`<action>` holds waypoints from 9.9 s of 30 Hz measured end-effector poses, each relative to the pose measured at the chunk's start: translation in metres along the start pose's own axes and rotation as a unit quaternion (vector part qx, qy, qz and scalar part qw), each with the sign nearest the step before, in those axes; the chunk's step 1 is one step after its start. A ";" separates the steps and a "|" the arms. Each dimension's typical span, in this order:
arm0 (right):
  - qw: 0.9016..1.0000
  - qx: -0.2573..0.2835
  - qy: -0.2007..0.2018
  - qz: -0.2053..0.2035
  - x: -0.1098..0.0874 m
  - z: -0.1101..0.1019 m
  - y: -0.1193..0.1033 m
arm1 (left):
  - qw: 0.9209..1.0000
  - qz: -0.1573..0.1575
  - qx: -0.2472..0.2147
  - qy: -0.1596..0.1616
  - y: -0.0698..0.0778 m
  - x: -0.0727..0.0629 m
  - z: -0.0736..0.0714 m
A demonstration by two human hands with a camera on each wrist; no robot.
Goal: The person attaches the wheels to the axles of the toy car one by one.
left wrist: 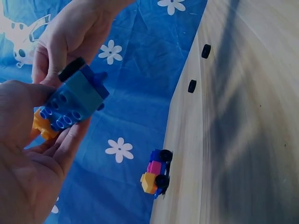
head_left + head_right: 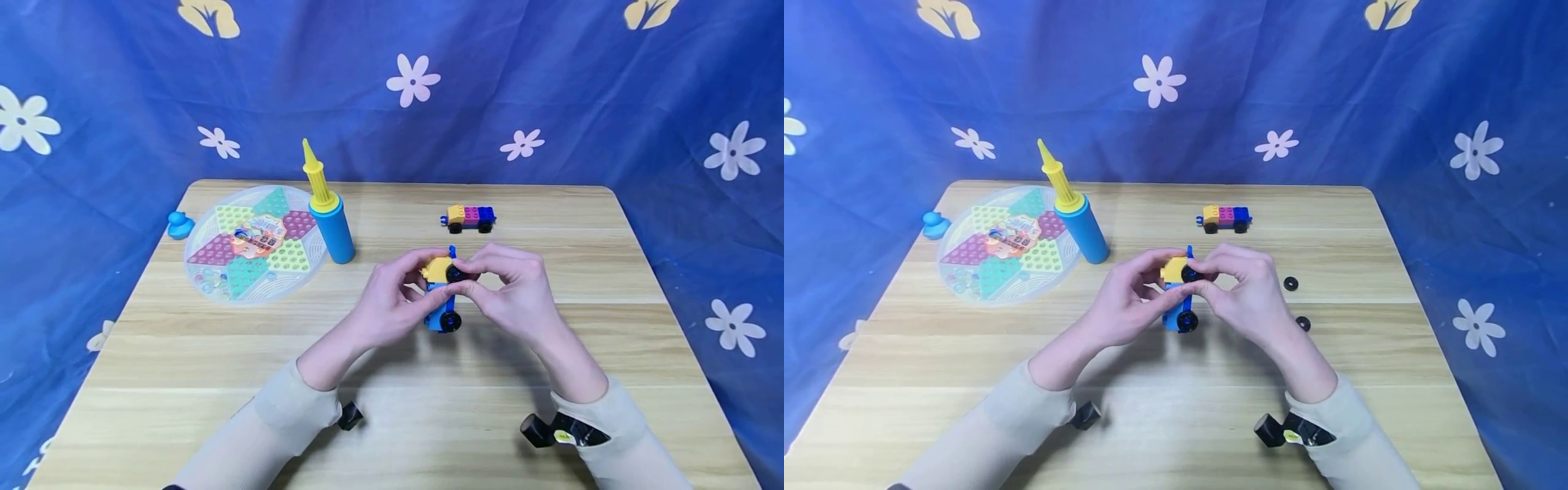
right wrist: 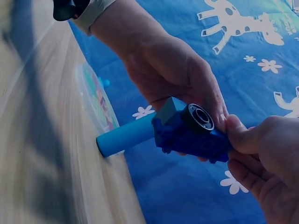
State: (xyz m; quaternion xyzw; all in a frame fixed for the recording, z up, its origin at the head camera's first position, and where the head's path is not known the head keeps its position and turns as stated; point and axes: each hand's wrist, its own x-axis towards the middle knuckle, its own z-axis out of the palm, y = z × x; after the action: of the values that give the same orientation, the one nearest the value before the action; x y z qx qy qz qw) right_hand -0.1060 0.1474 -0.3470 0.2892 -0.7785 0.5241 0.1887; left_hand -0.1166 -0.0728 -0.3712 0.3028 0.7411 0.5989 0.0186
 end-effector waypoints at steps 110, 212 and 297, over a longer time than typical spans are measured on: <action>0.986 0.110 -0.108 0.060 -0.018 -0.008 0.008 | 0.998 0.012 -0.019 -0.052 -0.004 -0.008 -0.002; 0.984 -0.134 -0.060 0.103 -0.059 -0.087 0.116 | 0.993 -0.104 -0.060 0.023 -0.016 0.000 -0.020; 0.995 0.027 -0.060 -0.076 -0.031 0.010 0.013 | 0.984 -0.146 -0.099 -0.013 -0.002 0.008 -0.008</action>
State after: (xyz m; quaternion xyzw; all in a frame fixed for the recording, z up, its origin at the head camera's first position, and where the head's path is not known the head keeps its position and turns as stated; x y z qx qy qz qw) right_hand -0.0906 0.1498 -0.3780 0.3837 -0.7497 0.5107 0.1730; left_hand -0.1269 -0.0767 -0.3684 0.1962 0.7140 0.6562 0.1452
